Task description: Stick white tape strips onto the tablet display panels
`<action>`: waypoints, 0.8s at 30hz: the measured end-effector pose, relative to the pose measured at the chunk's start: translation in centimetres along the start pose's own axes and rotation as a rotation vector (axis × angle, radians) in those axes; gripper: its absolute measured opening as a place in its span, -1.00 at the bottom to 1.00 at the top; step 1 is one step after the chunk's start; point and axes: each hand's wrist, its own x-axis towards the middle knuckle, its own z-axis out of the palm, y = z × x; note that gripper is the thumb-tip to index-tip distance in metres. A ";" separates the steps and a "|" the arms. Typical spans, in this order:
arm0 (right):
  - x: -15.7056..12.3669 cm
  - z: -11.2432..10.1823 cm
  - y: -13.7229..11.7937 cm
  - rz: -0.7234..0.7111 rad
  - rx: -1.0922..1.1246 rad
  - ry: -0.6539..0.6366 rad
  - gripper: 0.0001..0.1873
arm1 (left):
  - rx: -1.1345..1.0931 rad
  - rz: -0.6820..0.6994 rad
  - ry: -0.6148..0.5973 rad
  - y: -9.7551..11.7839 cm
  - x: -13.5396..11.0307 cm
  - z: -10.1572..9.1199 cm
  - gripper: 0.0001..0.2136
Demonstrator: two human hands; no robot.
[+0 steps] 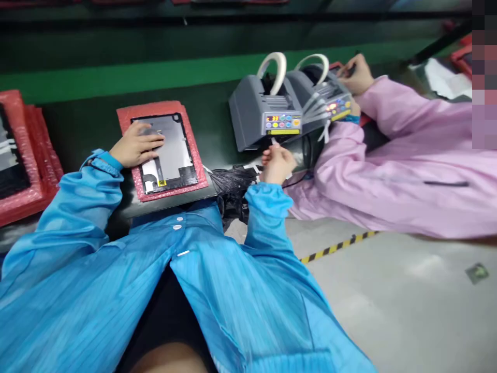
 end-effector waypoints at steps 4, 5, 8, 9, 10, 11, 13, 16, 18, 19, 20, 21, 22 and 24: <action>-1.7 -0.2 -0.6 -0.337 -0.237 0.193 -0.72 | -0.016 -0.044 -0.087 0.5 0.0 -0.6 -0.51; -2.4 0.2 -0.9 -0.395 -0.257 0.105 -0.73 | -0.023 -0.041 -0.095 0.5 0.0 -0.7 -0.50; -4.8 3.8 -1.3 -0.416 -0.257 -0.407 -0.72 | -0.059 -0.034 -0.099 0.6 0.1 -0.8 -0.47; -5.5 5.8 -1.3 -0.399 -0.257 -0.582 -0.72 | -0.073 -0.034 -0.097 0.6 0.1 -0.7 -0.45; -5.9 8.1 -1.2 -0.384 -0.265 -0.731 -0.73 | -0.087 -0.037 -0.093 0.7 0.1 -0.7 -0.44; -6.2 10.4 -1.0 -0.366 -0.281 -0.851 -0.74 | -0.100 -0.041 -0.089 0.8 0.1 -0.6 -0.42; -6.3 14.6 -0.4 -0.292 -0.330 -1.000 -0.75 | -0.129 -0.062 -0.077 1.2 0.1 -0.6 -0.41; -6.2 18.5 0.3 -0.189 -0.414 -1.061 -0.71 | -0.183 -0.137 -0.061 1.9 0.1 -0.8 -0.45; -6.2 19.3 0.4 -0.198 -0.490 -1.053 -0.71 | -0.204 -0.206 -0.076 2.4 0.1 -1.0 -0.51; -6.2 19.4 0.5 -0.225 -0.539 -1.048 -0.72 | -0.212 -0.234 -0.085 2.6 0.1 -1.1 -0.54; -6.2 19.4 0.5 -0.258 -0.592 -1.041 -0.73 | -0.221 -0.255 -0.091 2.8 0.2 -1.2 -0.56; -6.2 19.4 0.5 -0.292 -0.647 -1.033 -0.74 | -0.232 -0.265 -0.090 2.9 0.2 -1.2 -0.58; -6.2 19.4 0.6 -0.325 -0.700 -1.021 -0.75 | -0.246 -0.268 -0.083 3.0 0.2 -1.3 -0.59; -6.3 19.5 0.7 -0.380 -0.789 -0.990 -0.77 | -0.267 -0.263 -0.076 3.0 0.2 -1.3 -0.59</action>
